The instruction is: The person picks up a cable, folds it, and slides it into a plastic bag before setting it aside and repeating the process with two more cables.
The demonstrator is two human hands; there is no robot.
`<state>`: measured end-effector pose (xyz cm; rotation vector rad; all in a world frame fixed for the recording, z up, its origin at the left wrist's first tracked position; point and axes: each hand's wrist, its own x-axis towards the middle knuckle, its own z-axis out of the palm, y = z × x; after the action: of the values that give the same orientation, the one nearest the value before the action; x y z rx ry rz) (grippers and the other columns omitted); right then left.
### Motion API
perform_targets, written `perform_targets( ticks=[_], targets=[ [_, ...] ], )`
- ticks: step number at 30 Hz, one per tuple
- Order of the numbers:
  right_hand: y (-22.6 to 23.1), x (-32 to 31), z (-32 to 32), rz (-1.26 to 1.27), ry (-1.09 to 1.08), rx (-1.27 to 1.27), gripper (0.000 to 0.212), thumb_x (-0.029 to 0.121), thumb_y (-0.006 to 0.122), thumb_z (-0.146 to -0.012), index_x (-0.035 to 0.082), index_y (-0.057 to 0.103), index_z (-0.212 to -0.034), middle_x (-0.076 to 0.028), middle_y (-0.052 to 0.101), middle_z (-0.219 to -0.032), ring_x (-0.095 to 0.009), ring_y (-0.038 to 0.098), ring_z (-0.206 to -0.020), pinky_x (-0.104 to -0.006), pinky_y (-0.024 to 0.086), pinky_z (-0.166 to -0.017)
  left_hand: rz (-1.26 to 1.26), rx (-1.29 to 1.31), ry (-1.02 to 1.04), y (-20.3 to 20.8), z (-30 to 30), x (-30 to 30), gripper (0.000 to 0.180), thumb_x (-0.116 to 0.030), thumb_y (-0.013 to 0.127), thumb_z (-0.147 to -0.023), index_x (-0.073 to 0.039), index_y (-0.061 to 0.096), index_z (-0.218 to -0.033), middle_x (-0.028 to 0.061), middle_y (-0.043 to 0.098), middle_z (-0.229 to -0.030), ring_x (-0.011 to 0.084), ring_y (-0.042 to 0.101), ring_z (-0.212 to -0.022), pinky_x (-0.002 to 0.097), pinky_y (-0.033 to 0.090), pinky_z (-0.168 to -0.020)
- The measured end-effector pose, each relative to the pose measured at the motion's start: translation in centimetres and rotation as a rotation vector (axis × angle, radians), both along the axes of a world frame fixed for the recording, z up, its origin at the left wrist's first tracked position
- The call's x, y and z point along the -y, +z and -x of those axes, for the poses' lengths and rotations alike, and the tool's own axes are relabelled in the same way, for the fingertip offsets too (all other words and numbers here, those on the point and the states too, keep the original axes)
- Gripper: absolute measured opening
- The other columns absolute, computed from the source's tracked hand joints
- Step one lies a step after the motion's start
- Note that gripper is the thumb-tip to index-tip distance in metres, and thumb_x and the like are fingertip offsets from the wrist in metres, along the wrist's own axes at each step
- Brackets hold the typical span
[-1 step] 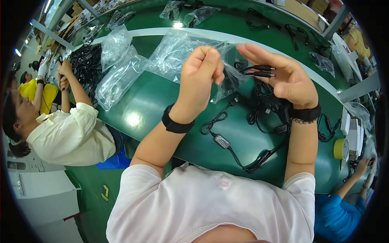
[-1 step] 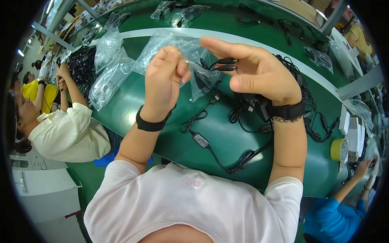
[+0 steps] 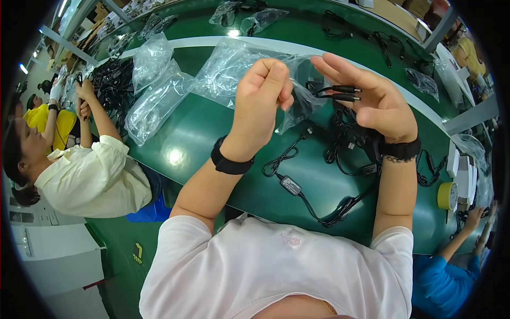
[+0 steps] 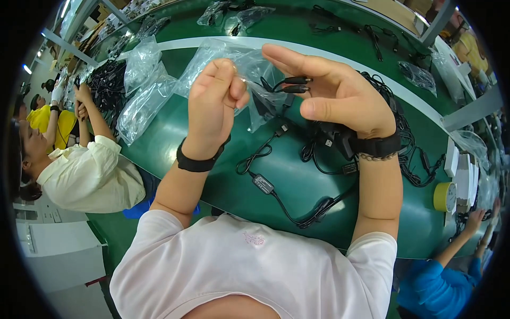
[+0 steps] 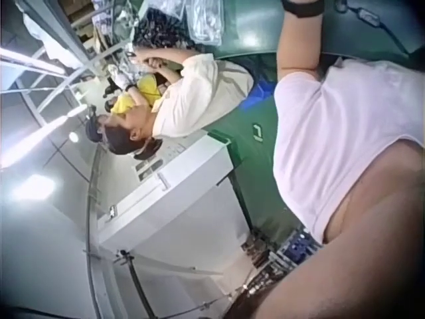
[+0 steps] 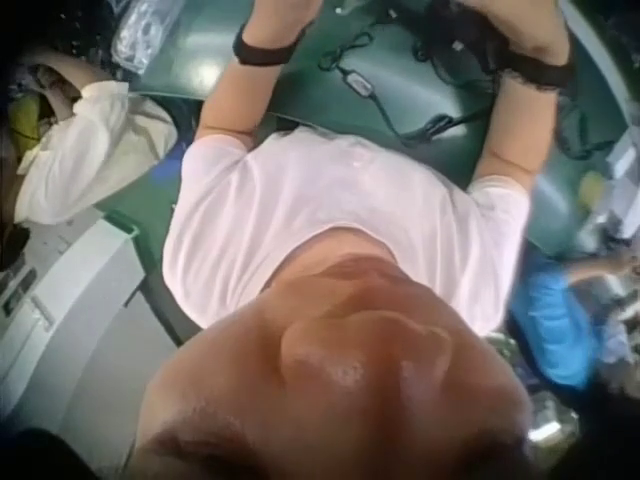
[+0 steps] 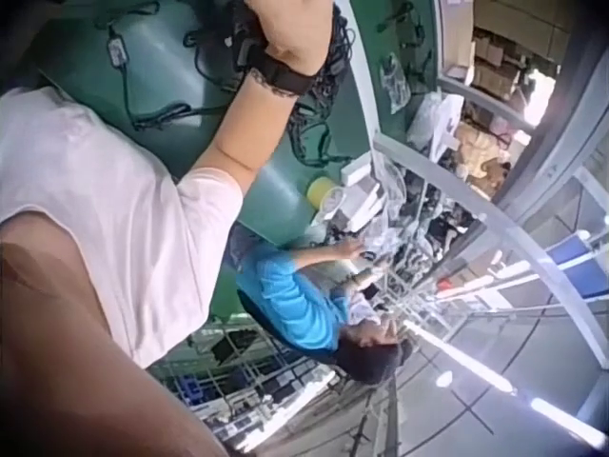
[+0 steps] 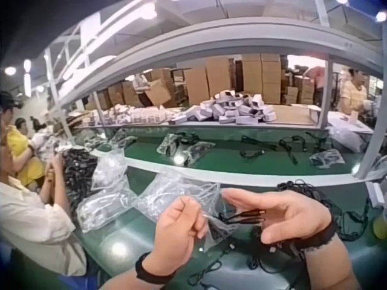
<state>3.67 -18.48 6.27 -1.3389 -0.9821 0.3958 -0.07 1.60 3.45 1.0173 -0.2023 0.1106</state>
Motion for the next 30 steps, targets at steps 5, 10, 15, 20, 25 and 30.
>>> perform_targets(
  ticks=[5, 10, 15, 20, 25, 30],
  targets=[
    [-1.8, -2.3, -0.2, 0.006, -0.137, 0.008, 0.055, 0.015, 0.054, -0.082, -0.002, 0.033, -0.129, -0.015, 0.043, -0.127, -0.021, 0.043, -0.117, -0.0305, 0.035, -0.095, -0.005, -0.02, -0.115, 0.9, -0.1, 0.1, 0.011, -0.014, 0.049, -0.088, -0.004, 0.049, -0.082, -0.0015, 0.045, -0.064, 0.0045, 0.038, -0.054, 0.0188, 0.031, -0.046],
    [-2.6, -4.0, 0.5, 0.141, -0.452, 0.157, 0.029, 0.006, 0.054, -0.082, 0.0, 0.044, -0.109, -0.009, 0.057, -0.098, -0.012, 0.057, -0.091, -0.025, 0.044, -0.08, -0.131, -0.077, -0.159, 0.9, -0.6, 0.4, 0.009, -0.011, 0.051, -0.086, -0.004, 0.05, -0.081, -0.002, 0.045, -0.063, 0.0033, 0.037, -0.052, 0.0172, 0.028, -0.043],
    [-1.6, -2.7, -0.4, 0.236, -0.471, 0.3, 0.031, 0.008, 0.06, -0.078, 0.001, 0.045, -0.104, -0.009, 0.058, -0.099, -0.017, 0.058, -0.094, -0.0274, 0.046, -0.08, -0.054, -0.034, -0.105, 1.6, -1.1, -1.5, 0.011, -0.013, 0.053, -0.085, -0.003, 0.052, -0.083, -0.0024, 0.04, -0.057, 0.0049, 0.035, -0.049, 0.0197, 0.027, -0.042],
    [-1.1, -2.3, -0.2, 0.284, -0.479, 0.576, 0.042, -0.001, 0.063, -0.071, 0.003, 0.047, -0.11, -0.01, 0.058, -0.101, -0.025, 0.059, -0.094, -0.0285, 0.048, -0.076, -0.059, -0.091, -0.106, 1.6, -1.7, -2.1, 0.013, -0.014, 0.053, -0.085, -0.002, 0.053, -0.08, -0.0028, 0.041, -0.057, 0.0049, 0.034, -0.049, 0.0204, 0.029, -0.045],
    [2.0, -3.3, -0.8, 0.221, -0.697, 1.015, 0.034, -0.007, 0.064, -0.068, 0.003, 0.053, -0.099, -0.009, 0.057, -0.083, -0.017, 0.056, -0.067, -0.0251, 0.047, -0.062, -0.334, -0.028, 0.024, 1.8, -2.4, -3.2, 0.016, -0.017, 0.055, -0.085, -0.001, 0.055, -0.083, -0.0024, 0.044, -0.059, 0.0044, 0.036, -0.051, 0.0195, 0.03, -0.047],
    [5.1, -4.6, -5.6, 0.426, -0.635, 0.815, 0.032, 0.002, 0.064, -0.072, 0.008, 0.05, -0.1, -0.01, 0.058, -0.07, -0.02, 0.057, -0.062, -0.027, 0.046, -0.059, -0.323, 0.003, 0.132, 1.0, -2.9, -4.7, 0.018, -0.019, 0.056, -0.085, -0.001, 0.057, -0.087, -0.0019, 0.049, -0.062, 0.0057, 0.043, -0.056, 0.0201, 0.035, -0.05]
  ],
)
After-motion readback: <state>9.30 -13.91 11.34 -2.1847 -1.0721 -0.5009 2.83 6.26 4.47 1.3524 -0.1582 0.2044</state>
